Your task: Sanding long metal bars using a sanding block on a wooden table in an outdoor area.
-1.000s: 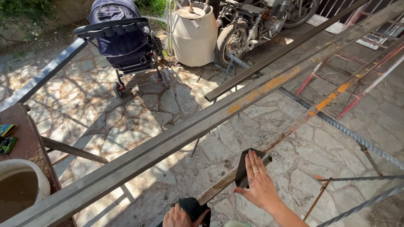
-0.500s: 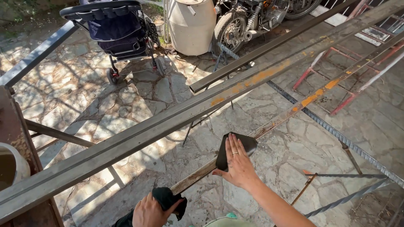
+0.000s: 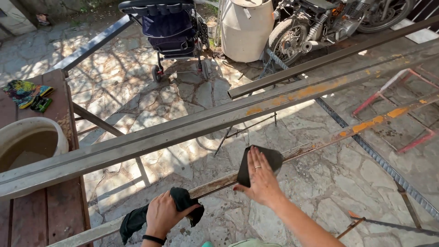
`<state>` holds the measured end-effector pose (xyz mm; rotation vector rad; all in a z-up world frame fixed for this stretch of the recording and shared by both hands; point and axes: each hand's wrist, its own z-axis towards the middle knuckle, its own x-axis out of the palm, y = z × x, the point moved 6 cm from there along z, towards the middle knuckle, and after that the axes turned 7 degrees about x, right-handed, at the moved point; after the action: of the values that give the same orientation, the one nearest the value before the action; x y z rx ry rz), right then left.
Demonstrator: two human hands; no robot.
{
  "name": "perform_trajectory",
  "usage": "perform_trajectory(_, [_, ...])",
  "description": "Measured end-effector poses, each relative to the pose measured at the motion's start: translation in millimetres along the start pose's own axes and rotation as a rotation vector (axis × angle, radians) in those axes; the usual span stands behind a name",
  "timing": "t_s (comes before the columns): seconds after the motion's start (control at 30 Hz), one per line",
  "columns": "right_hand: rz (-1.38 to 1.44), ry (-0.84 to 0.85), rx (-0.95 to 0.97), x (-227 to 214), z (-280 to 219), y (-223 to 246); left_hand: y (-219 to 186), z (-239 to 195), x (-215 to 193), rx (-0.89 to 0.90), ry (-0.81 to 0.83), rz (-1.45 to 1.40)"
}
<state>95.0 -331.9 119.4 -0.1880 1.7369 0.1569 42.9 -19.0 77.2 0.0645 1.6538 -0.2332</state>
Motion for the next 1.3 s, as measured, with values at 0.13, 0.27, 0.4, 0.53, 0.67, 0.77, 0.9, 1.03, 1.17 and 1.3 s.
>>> perform_trajectory(0.13, [-0.325,-0.569,-0.192,5,-46,9,-3,-1,-9,-0.005,-0.009,-0.051])
perform_trajectory(0.27, [-0.003,-0.368,-0.051,17,-23,-82,-5,4,-7,-0.023,0.053,-0.008])
perform_trajectory(0.4, [-0.02,0.029,0.007,-13,1,-40,-33,18,-11,0.011,0.079,-0.004])
perform_trajectory(0.53, [-0.375,-0.652,-0.241,-6,-45,-15,-66,36,-7,0.044,0.045,-0.067])
perform_trajectory(0.67, [-0.026,-0.313,-0.108,16,-26,-103,-79,45,8,0.067,0.048,-0.027])
perform_trajectory(0.77, [-0.029,-0.275,-0.027,10,4,-105,-106,57,6,0.094,0.043,-0.022])
perform_trajectory(0.9, [-0.301,-0.64,-0.223,-14,-22,-34,-143,81,9,0.166,-0.054,-0.031])
perform_trajectory(1.03, [0.068,-0.332,-0.237,3,-36,-86,-144,78,4,0.146,0.007,-0.026])
perform_trajectory(1.17, [-0.057,-0.288,-0.013,4,-1,-127,-142,80,4,0.104,0.007,-0.049])
perform_trajectory(1.3, [-0.014,0.04,-0.182,-5,-13,-56,-146,77,-2,0.13,-0.046,-0.039])
